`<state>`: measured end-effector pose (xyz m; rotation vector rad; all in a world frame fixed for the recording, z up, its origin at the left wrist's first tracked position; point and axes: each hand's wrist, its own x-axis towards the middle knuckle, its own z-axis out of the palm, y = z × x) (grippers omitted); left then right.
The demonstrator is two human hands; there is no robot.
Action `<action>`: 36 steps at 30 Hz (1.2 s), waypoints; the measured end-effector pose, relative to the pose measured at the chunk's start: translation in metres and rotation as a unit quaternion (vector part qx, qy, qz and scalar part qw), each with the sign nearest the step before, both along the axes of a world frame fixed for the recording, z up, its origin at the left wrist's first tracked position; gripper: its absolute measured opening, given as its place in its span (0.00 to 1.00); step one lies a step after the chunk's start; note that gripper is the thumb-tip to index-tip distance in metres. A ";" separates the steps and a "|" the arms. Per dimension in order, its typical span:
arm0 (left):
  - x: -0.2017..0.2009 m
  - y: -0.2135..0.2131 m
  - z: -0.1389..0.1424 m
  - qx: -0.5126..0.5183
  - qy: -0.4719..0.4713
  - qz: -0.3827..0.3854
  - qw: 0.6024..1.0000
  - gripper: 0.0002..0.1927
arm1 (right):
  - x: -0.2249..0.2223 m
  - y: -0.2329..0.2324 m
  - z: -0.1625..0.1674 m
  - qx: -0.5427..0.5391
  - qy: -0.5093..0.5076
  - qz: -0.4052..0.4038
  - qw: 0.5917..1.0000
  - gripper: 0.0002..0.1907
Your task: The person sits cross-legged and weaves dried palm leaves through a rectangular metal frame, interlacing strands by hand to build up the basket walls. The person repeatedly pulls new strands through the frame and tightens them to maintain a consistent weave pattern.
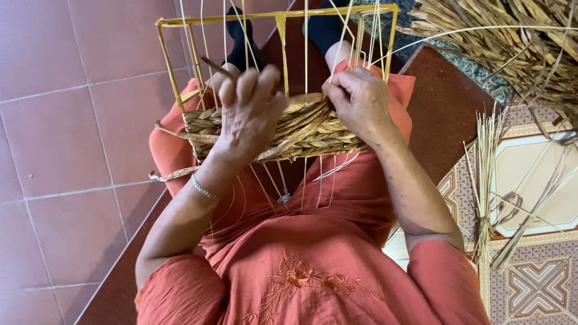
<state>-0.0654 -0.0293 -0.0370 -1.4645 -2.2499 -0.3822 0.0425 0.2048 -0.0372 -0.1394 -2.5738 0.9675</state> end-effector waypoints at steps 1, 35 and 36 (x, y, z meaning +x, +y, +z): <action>0.004 -0.006 0.000 -0.022 -0.033 -0.007 0.999 0.05 | -0.003 -0.002 -0.002 0.012 0.025 -0.013 1.000 0.08; 0.032 0.012 0.071 -0.152 -0.274 0.105 0.944 0.04 | -0.021 0.001 0.010 -0.036 -0.007 0.078 0.996 0.07; 0.037 0.016 0.066 -0.007 -0.177 -0.044 0.983 0.07 | -0.021 0.002 0.010 -0.047 -0.019 0.076 0.996 0.06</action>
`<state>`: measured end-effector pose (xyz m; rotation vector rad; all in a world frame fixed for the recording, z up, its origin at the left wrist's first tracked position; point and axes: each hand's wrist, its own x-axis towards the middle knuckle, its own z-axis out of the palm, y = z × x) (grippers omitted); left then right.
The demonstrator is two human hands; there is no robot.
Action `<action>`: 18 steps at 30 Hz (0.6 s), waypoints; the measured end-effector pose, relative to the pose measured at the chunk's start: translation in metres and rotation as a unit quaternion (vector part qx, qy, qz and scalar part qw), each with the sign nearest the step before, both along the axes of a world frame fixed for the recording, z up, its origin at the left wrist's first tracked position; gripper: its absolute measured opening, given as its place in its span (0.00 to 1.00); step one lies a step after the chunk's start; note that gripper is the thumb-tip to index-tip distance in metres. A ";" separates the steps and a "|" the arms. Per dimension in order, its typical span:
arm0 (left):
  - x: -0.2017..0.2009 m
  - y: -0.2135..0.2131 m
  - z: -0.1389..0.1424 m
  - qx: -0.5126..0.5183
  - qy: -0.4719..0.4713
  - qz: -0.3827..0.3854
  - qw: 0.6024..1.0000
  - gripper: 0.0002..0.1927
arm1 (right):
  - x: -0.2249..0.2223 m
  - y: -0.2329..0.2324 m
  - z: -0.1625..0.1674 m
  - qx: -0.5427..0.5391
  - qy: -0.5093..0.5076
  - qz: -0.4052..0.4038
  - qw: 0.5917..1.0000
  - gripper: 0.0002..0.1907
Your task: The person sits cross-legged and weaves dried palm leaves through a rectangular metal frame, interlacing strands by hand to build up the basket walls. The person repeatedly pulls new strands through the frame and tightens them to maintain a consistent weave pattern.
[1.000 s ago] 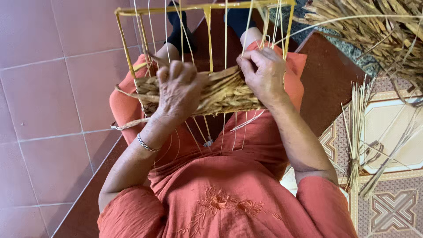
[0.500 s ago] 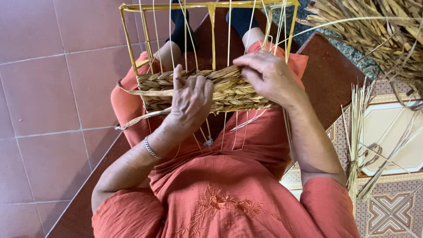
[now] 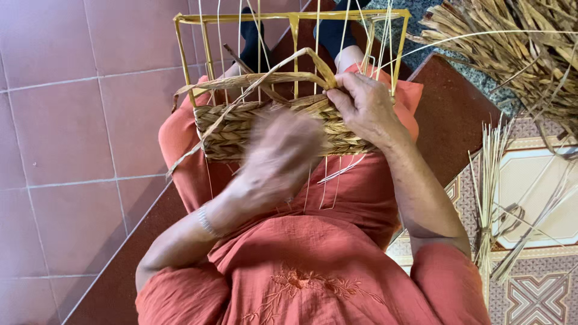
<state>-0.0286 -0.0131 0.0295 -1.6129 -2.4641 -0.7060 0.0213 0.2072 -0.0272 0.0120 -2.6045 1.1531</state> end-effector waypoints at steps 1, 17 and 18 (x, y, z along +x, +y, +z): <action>0.006 0.003 -0.005 0.172 0.093 -0.121 0.973 0.11 | 0.000 0.001 0.000 -0.010 -0.013 0.000 1.000 0.06; -0.073 0.046 -0.071 0.435 -0.456 0.021 0.776 0.15 | -0.001 -0.001 0.002 0.019 0.004 -0.020 1.000 0.07; -0.067 0.030 -0.067 0.422 -0.558 0.063 0.712 0.18 | -0.002 -0.003 0.003 0.012 0.035 -0.010 0.999 0.07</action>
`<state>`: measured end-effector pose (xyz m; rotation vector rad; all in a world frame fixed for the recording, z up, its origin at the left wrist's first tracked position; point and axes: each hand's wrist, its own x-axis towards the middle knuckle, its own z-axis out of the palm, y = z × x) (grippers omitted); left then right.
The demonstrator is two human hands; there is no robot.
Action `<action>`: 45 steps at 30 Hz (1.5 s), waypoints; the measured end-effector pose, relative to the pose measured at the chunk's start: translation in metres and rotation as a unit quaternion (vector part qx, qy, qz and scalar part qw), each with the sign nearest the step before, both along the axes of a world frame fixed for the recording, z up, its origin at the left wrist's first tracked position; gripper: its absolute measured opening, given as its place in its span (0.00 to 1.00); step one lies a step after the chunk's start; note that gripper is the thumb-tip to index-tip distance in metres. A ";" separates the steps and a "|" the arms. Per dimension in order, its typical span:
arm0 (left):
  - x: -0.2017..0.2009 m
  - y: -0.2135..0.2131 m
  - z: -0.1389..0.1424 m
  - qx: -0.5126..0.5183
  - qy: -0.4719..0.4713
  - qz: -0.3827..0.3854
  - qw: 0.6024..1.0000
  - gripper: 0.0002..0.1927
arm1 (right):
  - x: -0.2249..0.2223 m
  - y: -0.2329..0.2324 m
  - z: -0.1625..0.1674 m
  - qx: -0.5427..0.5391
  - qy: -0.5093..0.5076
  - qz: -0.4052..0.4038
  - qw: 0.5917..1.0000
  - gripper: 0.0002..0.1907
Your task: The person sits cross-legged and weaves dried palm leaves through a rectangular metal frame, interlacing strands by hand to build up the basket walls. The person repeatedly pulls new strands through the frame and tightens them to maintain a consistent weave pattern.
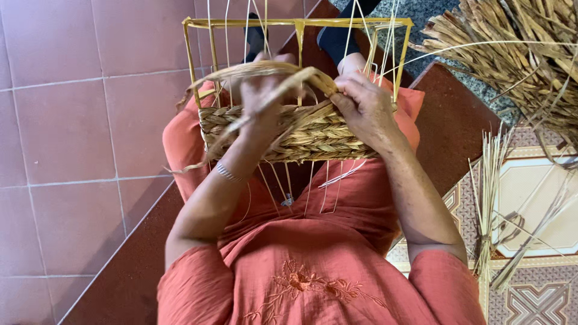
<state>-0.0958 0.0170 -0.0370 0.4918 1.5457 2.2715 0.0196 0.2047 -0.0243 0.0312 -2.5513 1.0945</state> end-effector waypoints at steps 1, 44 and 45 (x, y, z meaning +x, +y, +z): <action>0.008 -0.012 0.004 0.001 -0.125 -0.018 0.992 0.21 | -0.002 -0.002 0.001 -0.006 0.033 0.010 0.999 0.08; 0.050 0.009 0.036 -0.374 0.689 0.129 0.607 0.12 | 0.004 0.013 -0.011 -0.112 -0.028 -0.023 0.993 0.13; 0.050 0.011 0.031 -0.338 0.671 0.042 0.659 0.13 | 0.003 0.013 -0.013 -0.146 -0.022 -0.041 0.988 0.16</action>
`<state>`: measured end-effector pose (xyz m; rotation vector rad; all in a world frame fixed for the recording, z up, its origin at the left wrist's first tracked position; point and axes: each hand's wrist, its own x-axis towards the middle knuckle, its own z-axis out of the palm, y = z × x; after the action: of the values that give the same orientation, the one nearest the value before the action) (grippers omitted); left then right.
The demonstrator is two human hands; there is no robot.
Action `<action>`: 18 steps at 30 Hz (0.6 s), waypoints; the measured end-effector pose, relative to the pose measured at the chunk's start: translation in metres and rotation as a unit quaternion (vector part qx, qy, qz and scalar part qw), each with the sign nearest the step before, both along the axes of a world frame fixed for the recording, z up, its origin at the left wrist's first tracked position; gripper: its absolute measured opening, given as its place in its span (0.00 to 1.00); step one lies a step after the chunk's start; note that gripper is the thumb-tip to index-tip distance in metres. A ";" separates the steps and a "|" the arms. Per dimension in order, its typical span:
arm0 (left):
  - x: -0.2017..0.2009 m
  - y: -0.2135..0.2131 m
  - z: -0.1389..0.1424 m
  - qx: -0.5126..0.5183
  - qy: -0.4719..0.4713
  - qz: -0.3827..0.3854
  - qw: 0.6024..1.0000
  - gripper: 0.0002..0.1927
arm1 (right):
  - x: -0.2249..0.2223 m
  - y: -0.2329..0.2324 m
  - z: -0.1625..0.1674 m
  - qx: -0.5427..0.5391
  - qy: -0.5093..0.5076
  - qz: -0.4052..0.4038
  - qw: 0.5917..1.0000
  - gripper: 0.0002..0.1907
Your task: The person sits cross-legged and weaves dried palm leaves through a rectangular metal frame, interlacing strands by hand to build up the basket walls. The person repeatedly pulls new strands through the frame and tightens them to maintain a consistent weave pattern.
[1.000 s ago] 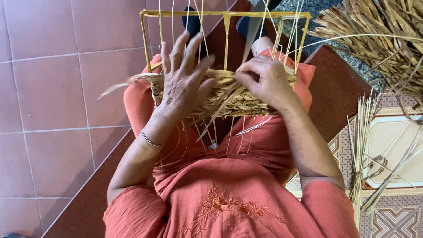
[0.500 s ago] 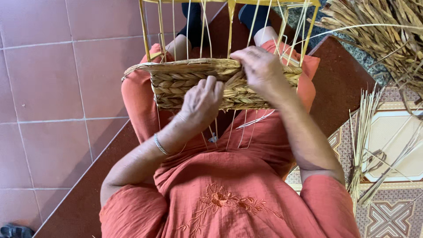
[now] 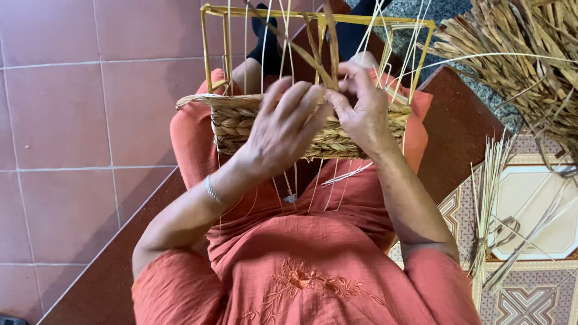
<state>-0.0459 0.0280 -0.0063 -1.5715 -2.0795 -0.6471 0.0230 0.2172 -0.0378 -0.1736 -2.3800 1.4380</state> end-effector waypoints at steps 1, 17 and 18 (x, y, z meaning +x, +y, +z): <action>-0.003 0.003 -0.007 -0.038 -0.093 0.023 0.995 0.09 | -0.001 0.000 -0.002 -0.034 0.004 -0.019 0.999 0.20; -0.091 0.055 -0.042 -0.040 -0.671 -0.017 0.740 0.19 | -0.040 0.024 -0.016 0.206 -0.121 0.068 0.969 0.04; -0.091 0.053 -0.043 -0.008 -0.686 -0.045 0.726 0.22 | -0.042 0.029 -0.013 0.187 -0.157 0.102 0.964 0.05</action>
<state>-0.1367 0.0806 -0.0493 -1.2116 -2.8448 -2.3704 -0.0191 0.2463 -0.0512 -0.0634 -2.9562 1.0724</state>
